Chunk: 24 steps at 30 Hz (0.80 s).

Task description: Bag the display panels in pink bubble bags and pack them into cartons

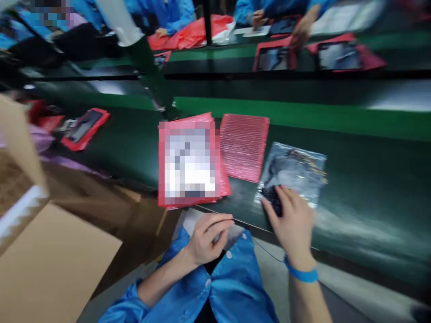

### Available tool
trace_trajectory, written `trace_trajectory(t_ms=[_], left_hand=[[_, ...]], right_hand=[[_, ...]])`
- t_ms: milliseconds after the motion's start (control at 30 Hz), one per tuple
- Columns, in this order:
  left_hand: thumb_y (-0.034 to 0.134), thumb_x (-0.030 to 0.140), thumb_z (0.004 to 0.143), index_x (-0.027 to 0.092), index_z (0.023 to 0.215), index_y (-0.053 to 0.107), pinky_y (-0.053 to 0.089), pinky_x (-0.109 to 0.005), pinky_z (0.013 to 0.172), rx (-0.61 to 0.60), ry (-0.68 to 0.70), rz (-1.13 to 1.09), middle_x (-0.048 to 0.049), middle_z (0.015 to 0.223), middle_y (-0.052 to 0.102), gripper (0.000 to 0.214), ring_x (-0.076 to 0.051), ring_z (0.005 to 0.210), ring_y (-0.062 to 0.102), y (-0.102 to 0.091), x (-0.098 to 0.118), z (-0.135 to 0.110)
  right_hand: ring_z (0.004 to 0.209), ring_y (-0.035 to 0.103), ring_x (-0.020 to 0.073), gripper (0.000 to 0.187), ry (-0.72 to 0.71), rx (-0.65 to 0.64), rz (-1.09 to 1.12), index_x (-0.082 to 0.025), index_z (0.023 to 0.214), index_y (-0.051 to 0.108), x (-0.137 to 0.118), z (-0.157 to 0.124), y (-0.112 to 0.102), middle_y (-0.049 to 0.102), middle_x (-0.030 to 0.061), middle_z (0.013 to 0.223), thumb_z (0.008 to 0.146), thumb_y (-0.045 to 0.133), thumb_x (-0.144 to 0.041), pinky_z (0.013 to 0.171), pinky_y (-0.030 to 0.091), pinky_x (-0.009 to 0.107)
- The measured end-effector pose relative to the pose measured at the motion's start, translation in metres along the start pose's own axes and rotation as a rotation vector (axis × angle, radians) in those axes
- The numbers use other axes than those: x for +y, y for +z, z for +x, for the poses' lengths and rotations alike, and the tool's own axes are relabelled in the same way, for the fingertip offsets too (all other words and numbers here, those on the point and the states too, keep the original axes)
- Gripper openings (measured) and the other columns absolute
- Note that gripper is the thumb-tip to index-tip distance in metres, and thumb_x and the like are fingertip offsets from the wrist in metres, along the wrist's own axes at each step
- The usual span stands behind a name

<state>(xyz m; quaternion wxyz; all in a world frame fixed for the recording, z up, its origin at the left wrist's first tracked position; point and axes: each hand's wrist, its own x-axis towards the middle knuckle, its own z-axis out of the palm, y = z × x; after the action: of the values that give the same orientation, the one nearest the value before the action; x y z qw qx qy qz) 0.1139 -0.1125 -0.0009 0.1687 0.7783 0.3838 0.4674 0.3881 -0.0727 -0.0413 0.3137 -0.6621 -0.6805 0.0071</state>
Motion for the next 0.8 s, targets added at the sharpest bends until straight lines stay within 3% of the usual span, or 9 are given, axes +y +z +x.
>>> trace_trajectory(t_ms=[233,333,433,567,667,800], left_hand=[[0.065,0.005,0.102,0.024,0.139,0.072,0.068,-0.036,0.102,-0.076,0.030,-0.069,-0.0111,0.128,0.081,0.042,-0.022,0.115,0.081,0.017,-0.001,0.009],[0.064,0.006,0.102,0.023,0.138,0.072,0.067,-0.035,0.103,-0.080,0.040,-0.072,-0.0112,0.128,0.081,0.040,-0.022,0.116,0.081,0.020,0.000,0.007],[0.064,0.006,0.103,0.022,0.135,0.071,0.068,-0.035,0.102,-0.078,0.066,-0.086,-0.0113,0.125,0.081,0.037,-0.021,0.114,0.081,0.021,0.003,0.004],[0.062,0.007,0.104,0.023,0.135,0.071,0.070,-0.035,0.096,-0.066,0.128,-0.088,-0.0112,0.122,0.082,0.036,-0.021,0.111,0.081,0.016,0.009,0.002],[0.061,0.009,0.105,0.024,0.137,0.071,0.071,-0.036,0.093,-0.034,0.152,-0.073,-0.0112,0.121,0.083,0.037,-0.022,0.108,0.082,0.007,0.010,0.000],[0.060,0.011,0.106,0.025,0.137,0.071,0.071,-0.037,0.097,0.038,0.107,-0.076,-0.0099,0.122,0.082,0.035,-0.022,0.110,0.082,-0.008,0.004,-0.003]], right_hand=[[0.163,0.043,0.0366,0.060,0.020,-0.120,-0.049,-0.024,0.168,0.049,0.003,-0.002,-0.019,0.051,0.0149,0.173,0.114,0.052,-0.050,0.135,0.022,0.065],[0.169,0.034,0.0369,0.063,0.006,-0.121,-0.041,-0.023,0.171,0.045,-0.010,0.007,-0.021,0.044,0.0146,0.178,0.114,0.053,-0.049,0.137,0.018,0.066],[0.170,0.031,0.0356,0.066,-0.101,-0.190,-0.035,-0.019,0.172,0.043,-0.036,0.033,-0.006,0.041,0.0163,0.179,0.112,0.056,-0.045,0.138,0.019,0.062],[0.159,0.045,0.0346,0.055,-0.250,-0.314,-0.078,-0.014,0.163,0.053,-0.064,0.077,0.023,0.054,0.0191,0.170,0.113,0.056,-0.038,0.133,0.030,0.056],[0.133,0.062,0.0317,0.035,-0.280,-0.354,-0.176,-0.016,0.140,0.069,-0.066,0.099,0.033,0.073,0.0179,0.143,0.116,0.046,-0.026,0.120,0.041,0.049],[0.112,0.064,0.0297,0.030,-0.248,-0.311,-0.202,-0.016,0.114,0.071,-0.061,0.118,0.036,0.076,0.0174,0.118,0.115,0.041,-0.020,0.105,0.045,0.042]])
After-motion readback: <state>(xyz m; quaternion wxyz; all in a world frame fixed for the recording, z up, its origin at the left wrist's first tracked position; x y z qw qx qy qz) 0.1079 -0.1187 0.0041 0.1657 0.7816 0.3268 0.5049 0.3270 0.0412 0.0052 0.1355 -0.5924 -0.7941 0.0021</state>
